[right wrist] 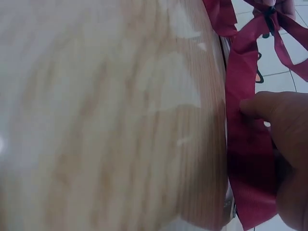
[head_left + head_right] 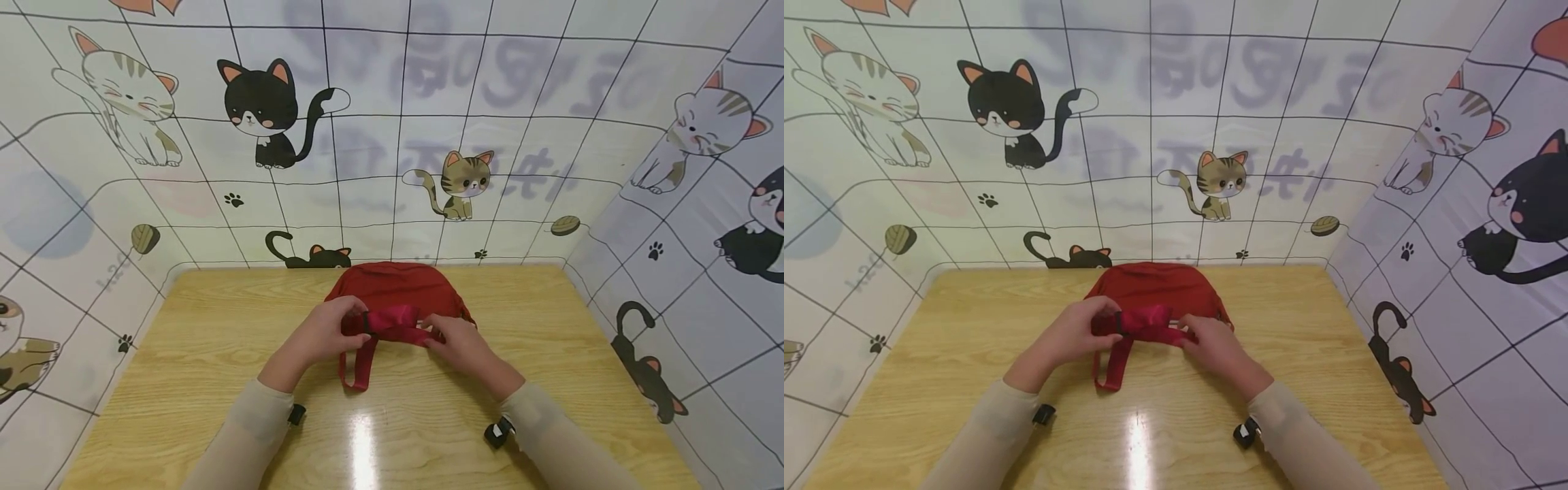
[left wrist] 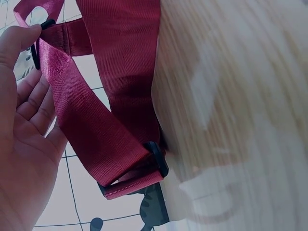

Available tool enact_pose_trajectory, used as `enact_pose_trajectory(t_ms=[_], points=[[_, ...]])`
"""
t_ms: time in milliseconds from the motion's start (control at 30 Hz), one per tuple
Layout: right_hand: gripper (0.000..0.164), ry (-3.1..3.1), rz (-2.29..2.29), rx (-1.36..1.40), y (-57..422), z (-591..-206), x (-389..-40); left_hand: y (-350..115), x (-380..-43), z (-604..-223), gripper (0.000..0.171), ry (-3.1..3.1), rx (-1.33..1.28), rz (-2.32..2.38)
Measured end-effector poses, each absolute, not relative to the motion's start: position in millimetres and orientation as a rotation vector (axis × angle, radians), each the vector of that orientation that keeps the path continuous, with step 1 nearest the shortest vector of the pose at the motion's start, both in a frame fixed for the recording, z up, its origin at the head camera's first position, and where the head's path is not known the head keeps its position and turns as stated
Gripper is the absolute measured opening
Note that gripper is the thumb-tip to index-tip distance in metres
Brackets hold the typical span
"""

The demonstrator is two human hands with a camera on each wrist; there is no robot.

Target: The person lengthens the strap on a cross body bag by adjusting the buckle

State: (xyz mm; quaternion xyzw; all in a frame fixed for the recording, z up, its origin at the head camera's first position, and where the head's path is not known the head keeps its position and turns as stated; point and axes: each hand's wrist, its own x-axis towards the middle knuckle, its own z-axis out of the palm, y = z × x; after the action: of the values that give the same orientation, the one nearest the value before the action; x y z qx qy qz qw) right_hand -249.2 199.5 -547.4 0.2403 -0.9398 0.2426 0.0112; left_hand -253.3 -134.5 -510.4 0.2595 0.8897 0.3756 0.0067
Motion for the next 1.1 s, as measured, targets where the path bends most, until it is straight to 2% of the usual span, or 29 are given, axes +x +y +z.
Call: enact_pose_trajectory(t_ms=[333, 633, 867, 933, 1100], points=[[0.023, -2.956, 0.848, 0.903, 218, -539, -256, -141, -257, -517, 0.041, 2.787, 0.775, 1.126], [0.021, -2.956, 0.614, 0.980, 223, -539, -261, -142, -259, -520, 0.043, 2.782, 0.831, 1.099], [0.017, -2.935, 0.305, 0.929, 220, -540, -262, -143, -258, -519, 0.042, 2.781, 0.803, 1.103], [0.020, -2.931, 0.244, 0.923, 218, -539, -261, -143, -257, -519, 0.042, 2.783, 0.793, 1.103], [0.041, -2.907, 0.221, 0.955, 205, -539, -257, -142, -258, -520, 0.042, 2.790, 0.799, 1.086]])
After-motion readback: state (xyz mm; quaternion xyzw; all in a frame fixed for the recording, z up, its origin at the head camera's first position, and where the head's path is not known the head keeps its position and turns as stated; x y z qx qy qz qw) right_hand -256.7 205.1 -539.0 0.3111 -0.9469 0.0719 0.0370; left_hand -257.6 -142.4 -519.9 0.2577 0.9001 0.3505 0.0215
